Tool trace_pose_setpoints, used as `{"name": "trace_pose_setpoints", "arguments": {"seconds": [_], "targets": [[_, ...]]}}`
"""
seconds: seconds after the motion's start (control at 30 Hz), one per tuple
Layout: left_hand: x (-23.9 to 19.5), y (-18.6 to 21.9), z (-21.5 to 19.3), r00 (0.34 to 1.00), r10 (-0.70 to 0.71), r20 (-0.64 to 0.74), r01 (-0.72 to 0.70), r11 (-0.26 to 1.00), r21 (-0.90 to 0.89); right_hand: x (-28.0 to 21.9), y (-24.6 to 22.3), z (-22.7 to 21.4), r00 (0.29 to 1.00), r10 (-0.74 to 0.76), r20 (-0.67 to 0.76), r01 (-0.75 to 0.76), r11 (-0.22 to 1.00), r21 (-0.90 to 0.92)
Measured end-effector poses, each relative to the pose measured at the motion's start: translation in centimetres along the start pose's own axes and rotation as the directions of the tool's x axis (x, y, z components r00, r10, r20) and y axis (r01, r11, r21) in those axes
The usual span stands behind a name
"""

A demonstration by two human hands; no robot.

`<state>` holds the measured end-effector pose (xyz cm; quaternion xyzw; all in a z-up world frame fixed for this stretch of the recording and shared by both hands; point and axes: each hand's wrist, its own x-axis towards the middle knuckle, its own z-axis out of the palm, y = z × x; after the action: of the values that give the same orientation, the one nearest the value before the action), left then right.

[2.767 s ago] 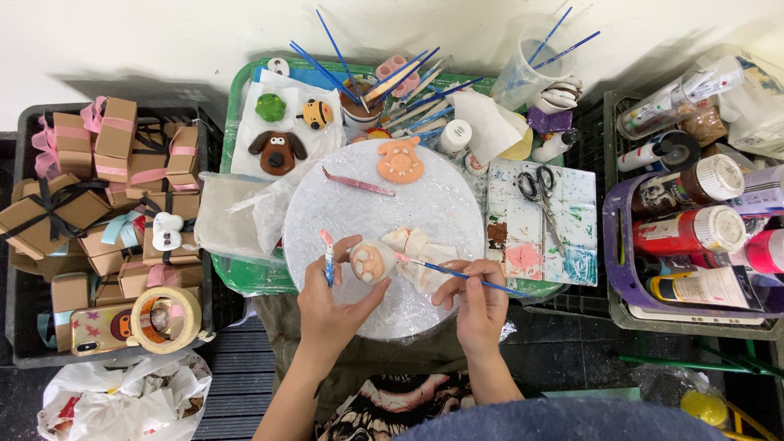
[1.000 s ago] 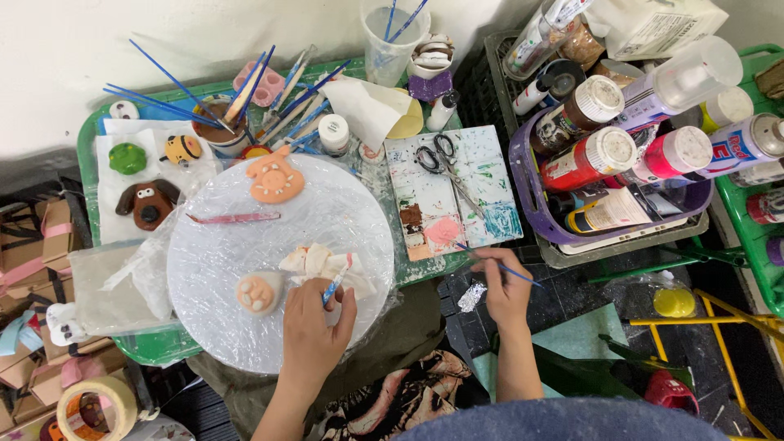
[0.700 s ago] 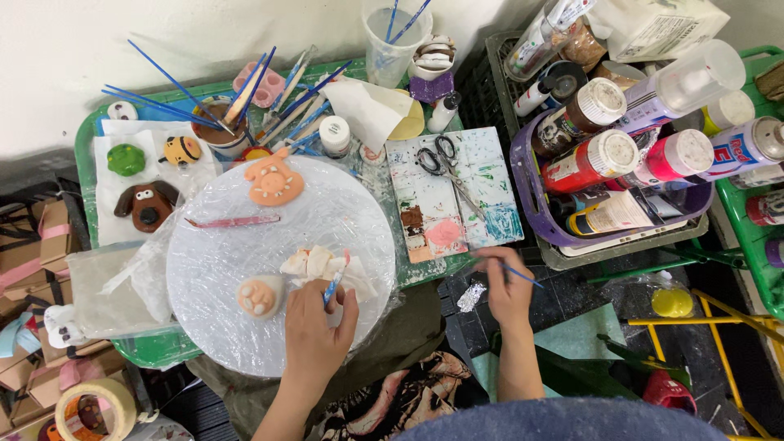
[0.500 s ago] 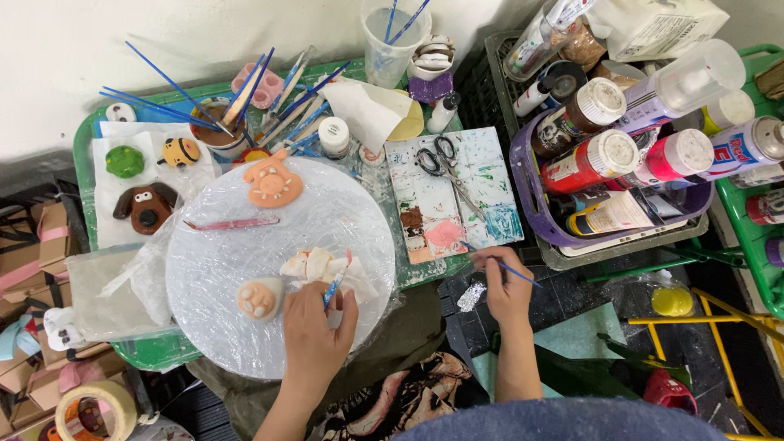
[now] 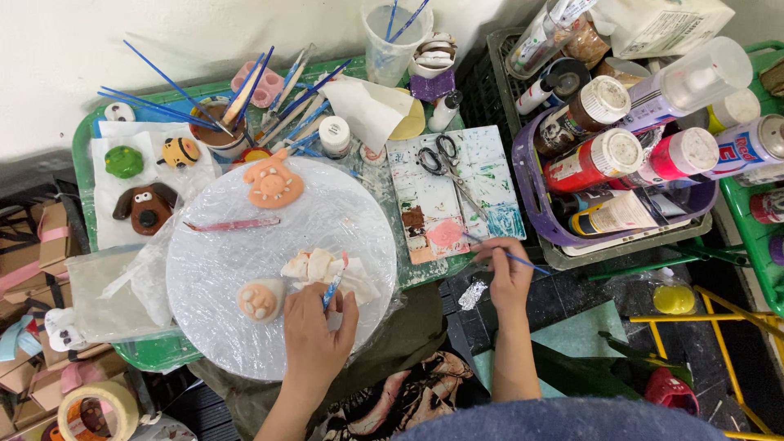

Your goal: The person uses a brush to apply paint to small figurines and components on a rotating stand, and handles containers of paint by hand.

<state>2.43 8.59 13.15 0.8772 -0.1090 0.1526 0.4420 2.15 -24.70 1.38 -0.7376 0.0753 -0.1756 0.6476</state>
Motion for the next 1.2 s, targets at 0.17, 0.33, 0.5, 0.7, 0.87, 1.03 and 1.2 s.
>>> {"name": "trace_pose_setpoints", "arguments": {"seconds": [0.17,0.33,0.5,0.7,0.87,1.03,1.2], "targets": [[0.1,0.1,0.0,1.000,-0.004,0.001,0.004,1.000,-0.005,0.5,-0.8,0.1,0.998,0.036,0.052,-0.035,0.999,-0.028],[0.2,0.2,0.0,1.000,-0.014,0.002,0.014,1.000,-0.006,0.8,-1.6,0.1,0.994,0.031,0.103,-0.022,0.996,-0.090],[0.1,0.2,-0.1,1.000,-0.008,0.009,0.008,1.000,-0.010,0.4,-1.7,-1.0,1.000,0.002,-0.003,-0.002,0.997,-0.073],[0.0,0.2,0.0,1.000,0.003,0.005,-0.003,1.000,-0.017,-0.3,-2.3,-0.9,0.994,0.001,0.108,0.005,0.998,-0.056],[0.0,0.2,-0.1,1.000,0.001,0.010,-0.001,1.000,-0.025,0.3,-1.9,-0.2,0.999,-0.006,0.037,0.010,0.995,-0.097],[0.1,0.3,-0.1,1.000,-0.013,0.019,0.013,1.000,-0.025,0.1,-1.6,0.2,0.994,-0.047,0.100,0.052,0.998,-0.042],[0.0,0.2,-0.1,1.000,0.004,0.005,-0.004,0.999,-0.032,0.3,-1.5,-0.5,0.997,-0.008,0.081,0.015,0.996,-0.086]]}}
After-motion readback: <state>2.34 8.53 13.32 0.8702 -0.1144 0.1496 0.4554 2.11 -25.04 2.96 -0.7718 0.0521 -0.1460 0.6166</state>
